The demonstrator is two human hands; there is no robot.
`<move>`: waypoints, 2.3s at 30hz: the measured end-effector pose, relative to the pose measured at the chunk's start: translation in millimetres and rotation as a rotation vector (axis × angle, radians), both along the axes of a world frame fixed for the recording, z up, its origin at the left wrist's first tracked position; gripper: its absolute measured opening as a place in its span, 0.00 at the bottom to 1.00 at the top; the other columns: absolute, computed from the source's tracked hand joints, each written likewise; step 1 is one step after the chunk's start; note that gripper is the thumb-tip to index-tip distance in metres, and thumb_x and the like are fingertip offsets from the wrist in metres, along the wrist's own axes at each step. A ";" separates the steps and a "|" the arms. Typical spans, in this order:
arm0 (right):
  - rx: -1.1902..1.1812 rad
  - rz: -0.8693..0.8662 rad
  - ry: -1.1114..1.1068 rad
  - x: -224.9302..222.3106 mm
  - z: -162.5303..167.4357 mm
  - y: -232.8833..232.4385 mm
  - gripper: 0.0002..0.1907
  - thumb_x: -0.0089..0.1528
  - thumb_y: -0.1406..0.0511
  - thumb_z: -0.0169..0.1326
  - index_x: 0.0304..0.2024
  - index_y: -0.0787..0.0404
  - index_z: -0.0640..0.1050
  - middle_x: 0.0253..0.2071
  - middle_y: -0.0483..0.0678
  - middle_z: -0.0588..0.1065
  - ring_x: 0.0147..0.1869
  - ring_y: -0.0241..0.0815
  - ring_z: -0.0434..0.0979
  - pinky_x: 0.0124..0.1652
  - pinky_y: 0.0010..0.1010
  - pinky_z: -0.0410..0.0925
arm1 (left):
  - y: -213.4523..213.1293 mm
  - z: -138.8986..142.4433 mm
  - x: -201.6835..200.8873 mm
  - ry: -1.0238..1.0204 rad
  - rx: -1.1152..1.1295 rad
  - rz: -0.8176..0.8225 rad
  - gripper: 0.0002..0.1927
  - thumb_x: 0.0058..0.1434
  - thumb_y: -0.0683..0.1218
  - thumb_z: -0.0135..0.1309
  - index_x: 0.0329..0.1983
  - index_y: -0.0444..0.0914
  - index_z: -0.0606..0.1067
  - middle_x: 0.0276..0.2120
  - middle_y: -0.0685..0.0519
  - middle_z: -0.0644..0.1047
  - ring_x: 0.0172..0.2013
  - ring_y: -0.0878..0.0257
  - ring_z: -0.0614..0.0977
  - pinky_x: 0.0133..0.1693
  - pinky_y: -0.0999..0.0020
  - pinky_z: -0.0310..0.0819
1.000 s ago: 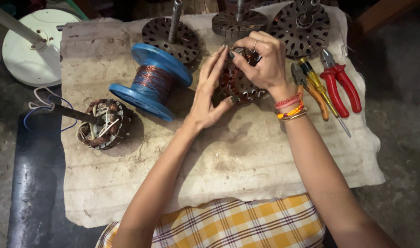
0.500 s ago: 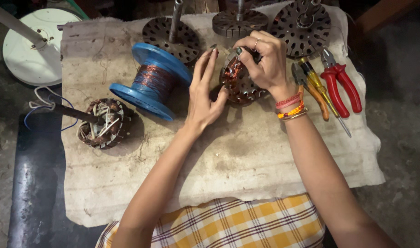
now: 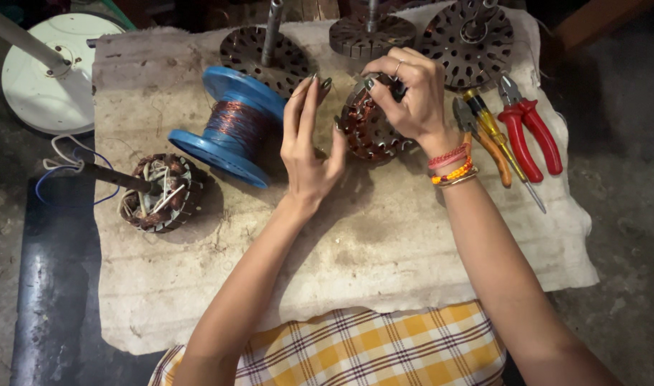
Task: The person holds a copper wire spool in one hand and a motor stator in the other, guiding and pressing wire into the stator slots by hand to wind coils. They rotate the stator as they work, then reposition the spool and continue feeding wire around the stator.
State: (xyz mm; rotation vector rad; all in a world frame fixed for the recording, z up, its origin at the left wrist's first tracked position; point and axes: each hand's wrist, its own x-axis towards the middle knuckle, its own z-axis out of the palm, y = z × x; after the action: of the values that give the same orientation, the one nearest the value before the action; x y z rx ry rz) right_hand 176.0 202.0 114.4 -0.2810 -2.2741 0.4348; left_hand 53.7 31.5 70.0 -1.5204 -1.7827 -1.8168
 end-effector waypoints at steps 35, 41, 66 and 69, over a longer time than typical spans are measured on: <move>0.047 -0.029 -0.015 0.4 -8.7 4.5 0.18 0.69 0.53 0.61 0.40 0.61 0.84 0.35 0.50 0.79 0.40 0.46 0.79 0.40 0.36 0.68 | 3.0 -1.0 -7.7 0.013 -0.124 -0.308 0.39 0.60 0.41 0.48 0.77 0.38 0.57 0.76 0.39 0.51 0.76 0.45 0.56 0.78 0.50 0.51; 0.028 -0.024 -0.010 -0.3 -6.2 3.6 0.16 0.64 0.56 0.61 0.39 0.63 0.84 0.35 0.51 0.79 0.40 0.48 0.79 0.39 0.36 0.69 | 4.4 0.9 -10.7 -0.137 -0.249 -0.538 0.38 0.70 0.63 0.41 0.78 0.40 0.59 0.79 0.43 0.55 0.79 0.44 0.57 0.79 0.48 0.48; -0.017 0.008 -0.003 0.5 -0.8 -0.4 0.23 0.69 0.51 0.51 0.38 0.64 0.83 0.32 0.50 0.77 0.38 0.48 0.77 0.39 0.37 0.67 | 9.3 -7.8 -10.0 -0.144 -0.116 -0.234 0.43 0.59 0.44 0.49 0.80 0.45 0.54 0.75 0.42 0.58 0.74 0.46 0.66 0.76 0.50 0.60; -0.004 -0.003 -0.010 -2.4 -4.9 3.2 0.23 0.67 0.50 0.52 0.36 0.62 0.84 0.31 0.49 0.78 0.36 0.46 0.76 0.36 0.37 0.65 | 7.1 -8.7 -4.5 -0.293 -0.049 -0.272 0.43 0.60 0.40 0.45 0.81 0.43 0.51 0.74 0.39 0.56 0.69 0.48 0.75 0.70 0.53 0.70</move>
State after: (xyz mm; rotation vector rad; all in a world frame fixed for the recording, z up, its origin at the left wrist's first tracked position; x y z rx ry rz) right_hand 173.6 205.2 109.5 -0.2896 -2.2824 0.4373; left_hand 49.2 38.6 61.2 -1.6563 -1.8270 -2.2429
